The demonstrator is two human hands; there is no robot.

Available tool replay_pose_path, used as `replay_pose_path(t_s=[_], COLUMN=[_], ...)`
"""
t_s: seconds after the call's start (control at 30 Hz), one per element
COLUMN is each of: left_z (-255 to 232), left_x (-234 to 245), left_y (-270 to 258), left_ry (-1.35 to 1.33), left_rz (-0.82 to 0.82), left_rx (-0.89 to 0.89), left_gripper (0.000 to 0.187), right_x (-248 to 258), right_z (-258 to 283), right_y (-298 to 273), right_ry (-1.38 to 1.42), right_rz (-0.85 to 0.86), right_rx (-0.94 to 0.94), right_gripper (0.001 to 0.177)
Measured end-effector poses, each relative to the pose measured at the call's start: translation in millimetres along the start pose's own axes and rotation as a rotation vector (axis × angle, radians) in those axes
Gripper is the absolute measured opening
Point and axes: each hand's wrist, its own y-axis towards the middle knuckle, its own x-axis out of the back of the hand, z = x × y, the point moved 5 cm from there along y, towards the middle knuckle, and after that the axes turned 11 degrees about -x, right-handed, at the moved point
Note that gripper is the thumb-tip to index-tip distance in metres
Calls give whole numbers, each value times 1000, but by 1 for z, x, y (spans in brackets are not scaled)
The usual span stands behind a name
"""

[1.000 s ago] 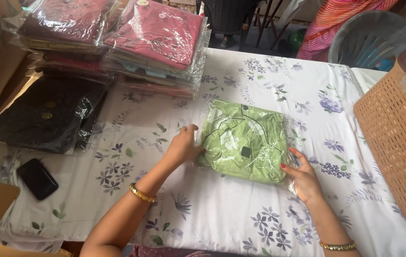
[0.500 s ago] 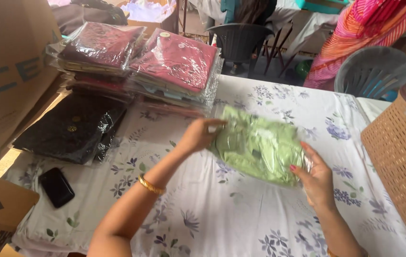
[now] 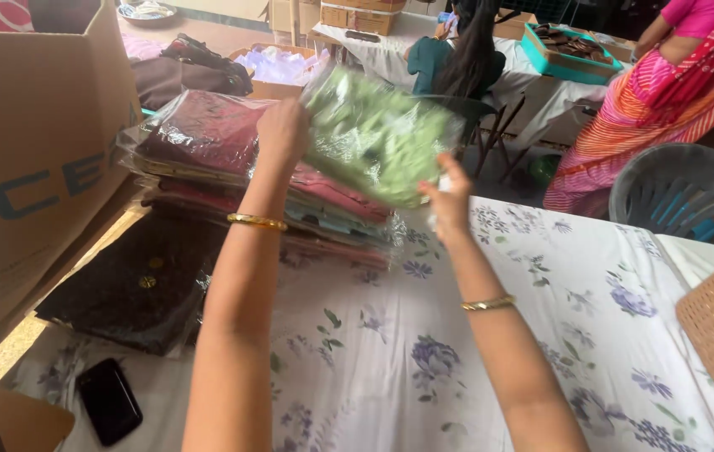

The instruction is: Folding a green floral-patterned shirt and beige trousers on a table, then placing the shirt into a plastic sleeve.

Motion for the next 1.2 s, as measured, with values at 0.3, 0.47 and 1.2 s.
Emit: replay_pose_path(t_s=[0.3,0.47,1.2], left_z=[74,71,-119], left_x=[-74,-70,374], left_y=[-65,-60,-351], left_ry=[28,229,-129], left_rz=[72,147,1070], left_rx=[100,60,711], left_gripper=[27,25,95], right_x=[-58,-53,124], right_z=[-71,-68,-169], right_y=[-21,-26,-134], right_ry=[-289,-203,-1152], right_rz=[88,97,519], right_rx=[-341,-296,176], right_gripper=[77,75,52])
